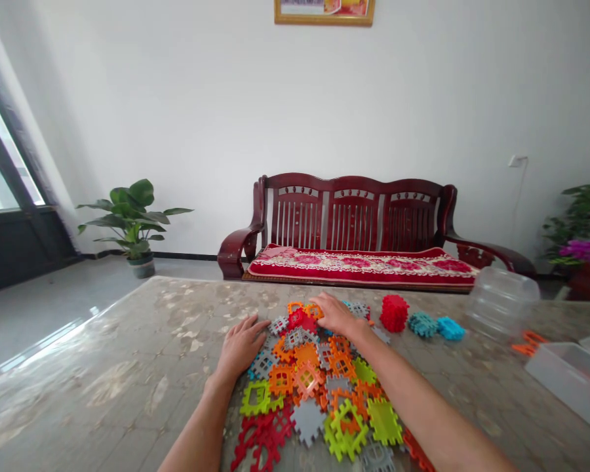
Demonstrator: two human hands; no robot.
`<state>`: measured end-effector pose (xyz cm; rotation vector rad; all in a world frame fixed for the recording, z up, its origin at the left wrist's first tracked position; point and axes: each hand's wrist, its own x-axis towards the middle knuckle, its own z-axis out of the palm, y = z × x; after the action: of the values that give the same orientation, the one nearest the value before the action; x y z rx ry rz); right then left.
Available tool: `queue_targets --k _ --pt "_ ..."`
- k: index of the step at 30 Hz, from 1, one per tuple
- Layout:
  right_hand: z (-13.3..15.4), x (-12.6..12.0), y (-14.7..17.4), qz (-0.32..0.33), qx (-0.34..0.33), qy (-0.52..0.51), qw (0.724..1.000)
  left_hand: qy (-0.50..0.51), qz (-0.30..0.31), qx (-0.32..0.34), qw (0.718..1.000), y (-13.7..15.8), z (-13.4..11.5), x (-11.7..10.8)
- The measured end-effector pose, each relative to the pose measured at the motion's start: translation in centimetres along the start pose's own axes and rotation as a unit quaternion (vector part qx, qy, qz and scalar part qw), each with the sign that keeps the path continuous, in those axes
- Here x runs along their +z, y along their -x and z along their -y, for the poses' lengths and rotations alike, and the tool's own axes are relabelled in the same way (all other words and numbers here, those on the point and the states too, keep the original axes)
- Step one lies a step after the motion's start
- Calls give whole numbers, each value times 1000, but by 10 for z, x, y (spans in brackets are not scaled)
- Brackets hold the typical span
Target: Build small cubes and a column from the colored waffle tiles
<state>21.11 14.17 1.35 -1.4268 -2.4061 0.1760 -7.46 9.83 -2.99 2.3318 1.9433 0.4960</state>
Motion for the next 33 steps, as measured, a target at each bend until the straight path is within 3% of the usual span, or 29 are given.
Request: queue_targets --k 7,12,16,20,23,26,33 --pt "-16 -20 43 -120 112 -39 986 -6 9 -2 1000 -2 2 1" --pt "-40 -56 75 -246 214 62 943 -8 1 1 1000 -3 5 4" --pt "-64 -85 96 -272 298 122 907 -15 3 4 1000 -3 5 4" --pt "-90 -97 119 -287 354 120 882 -22 15 3 1000 -3 2 0" --pt "-105 -93 139 -308 380 89 868 -22 19 0 1000 -2 0 -3" --pt "-110 -76 159 -305 373 53 874 -26 20 -2 999 -1 -2 -6" --pt "-93 -31 189 -279 367 20 887 -26 12 4 1000 -1 -1 -4"
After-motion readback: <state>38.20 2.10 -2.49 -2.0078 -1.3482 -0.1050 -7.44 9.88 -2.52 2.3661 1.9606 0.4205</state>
